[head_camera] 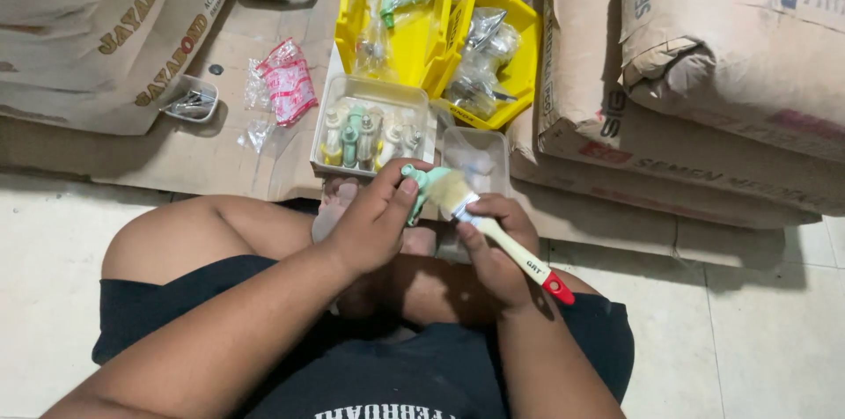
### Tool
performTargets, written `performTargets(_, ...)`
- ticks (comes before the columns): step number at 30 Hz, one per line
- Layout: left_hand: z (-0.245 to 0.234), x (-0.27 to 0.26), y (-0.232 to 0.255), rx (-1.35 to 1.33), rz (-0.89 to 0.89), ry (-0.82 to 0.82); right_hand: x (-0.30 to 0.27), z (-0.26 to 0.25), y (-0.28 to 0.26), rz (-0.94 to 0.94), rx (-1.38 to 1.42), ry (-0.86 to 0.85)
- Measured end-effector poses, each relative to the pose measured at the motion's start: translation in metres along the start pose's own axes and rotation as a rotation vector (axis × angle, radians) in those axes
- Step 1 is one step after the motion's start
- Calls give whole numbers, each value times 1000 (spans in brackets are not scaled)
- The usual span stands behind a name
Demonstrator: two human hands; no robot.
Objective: Cleaning a plastic plumbing fitting using a small brush
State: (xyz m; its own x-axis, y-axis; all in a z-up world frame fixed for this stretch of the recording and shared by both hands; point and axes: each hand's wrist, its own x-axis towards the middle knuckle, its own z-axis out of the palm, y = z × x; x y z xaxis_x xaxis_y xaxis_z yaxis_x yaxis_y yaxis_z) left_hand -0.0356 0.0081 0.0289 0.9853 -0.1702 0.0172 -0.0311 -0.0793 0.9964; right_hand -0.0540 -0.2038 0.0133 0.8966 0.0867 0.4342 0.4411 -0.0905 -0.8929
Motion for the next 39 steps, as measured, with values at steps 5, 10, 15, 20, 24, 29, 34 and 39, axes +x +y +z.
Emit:
performTargets(5,-2,-6,-5,36,10,9,-7,-5,3,44,-63,57)
performTargets(10,-8,-5,-3,34,35,12,-11,12,3,48,48,-14)
performTargets(15,-16,-4,19,125,29,35,1,4,12,133,-65,105)
performTargets(20,-8,-1,7,95,50,14,-9,13,-1,84,-96,90)
performTargets(24,-8,1,7,123,109,-2,7,6,5,127,-175,142)
performTargets(29,-3,7,18,176,42,-9,-4,8,-8,110,-65,173)
performTargets(34,3,4,16,115,83,-5,-2,4,16,99,-139,226)
performTargets(39,6,7,13,135,73,22,-5,1,11,50,-111,293)
